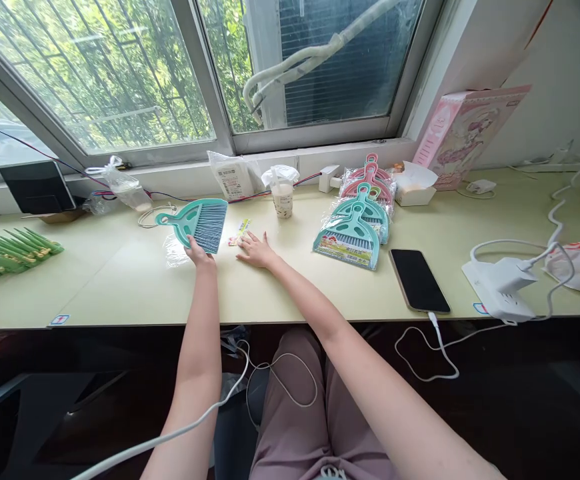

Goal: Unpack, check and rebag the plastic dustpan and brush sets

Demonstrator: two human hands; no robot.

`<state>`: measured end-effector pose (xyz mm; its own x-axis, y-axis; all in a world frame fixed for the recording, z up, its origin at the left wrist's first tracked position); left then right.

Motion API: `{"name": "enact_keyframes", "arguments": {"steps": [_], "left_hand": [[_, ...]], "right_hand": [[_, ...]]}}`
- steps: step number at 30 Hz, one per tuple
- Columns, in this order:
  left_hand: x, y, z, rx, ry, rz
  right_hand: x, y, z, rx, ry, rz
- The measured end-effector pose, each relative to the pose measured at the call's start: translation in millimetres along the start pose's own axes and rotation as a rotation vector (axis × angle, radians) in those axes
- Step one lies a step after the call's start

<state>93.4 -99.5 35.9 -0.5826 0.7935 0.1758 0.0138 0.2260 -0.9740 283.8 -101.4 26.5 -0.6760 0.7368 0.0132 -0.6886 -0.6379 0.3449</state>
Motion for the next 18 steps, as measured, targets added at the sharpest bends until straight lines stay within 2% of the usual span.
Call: {"name": "enact_keyframes", "arguments": {"steps": [2,5,7,10,12,15,18], "left_hand": [[2.6,6.2,1.9,-0.136,-0.051,-0.004],[5.2,13.1,0.6,-0.193,-0.079,0.007],[6.9,14.8,-1.9,-0.182,-0.072,-0.005],[9.1,15.1,-7.6,-0.175,-0.031,-0.055],[10.4,16.2,-11.2,-0.175,-0.007,-0.073],[12.1,19.1,-14.0,-0.183,0.009,-0.077],[13.1,15.4,-15.6,-0.138,0.049,-0.161]], "right_hand": [[-2.2,7.4,3.6,-0.005,-0.048,0.035],[-18.7,22.3,1.6,-0.018,-0.069,0.064],[-31.0,24.3,1.3,-0.003,-0.101,-0.037],[-43.0,13.6,6.9,0.087,-0.152,-0.258],[-43.5,2.8,8.3,0.187,-0.076,-0.331],[-41.6,-13.2,11.7,0.288,0.089,-0.335],[-44.4,-23.9,18.7,0.310,0.137,-0.340]]}}
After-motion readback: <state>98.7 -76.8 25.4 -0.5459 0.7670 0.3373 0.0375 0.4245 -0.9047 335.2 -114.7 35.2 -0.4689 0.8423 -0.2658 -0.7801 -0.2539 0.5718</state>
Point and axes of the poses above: each hand's wrist, its own x-axis towards the middle knuckle, its own z-axis out of the back of the hand, y = z × x, the point moved 7 cm from there along x, towards the middle knuckle, and after that the axes turned 10 degrees about y, right-handed, at the moved point
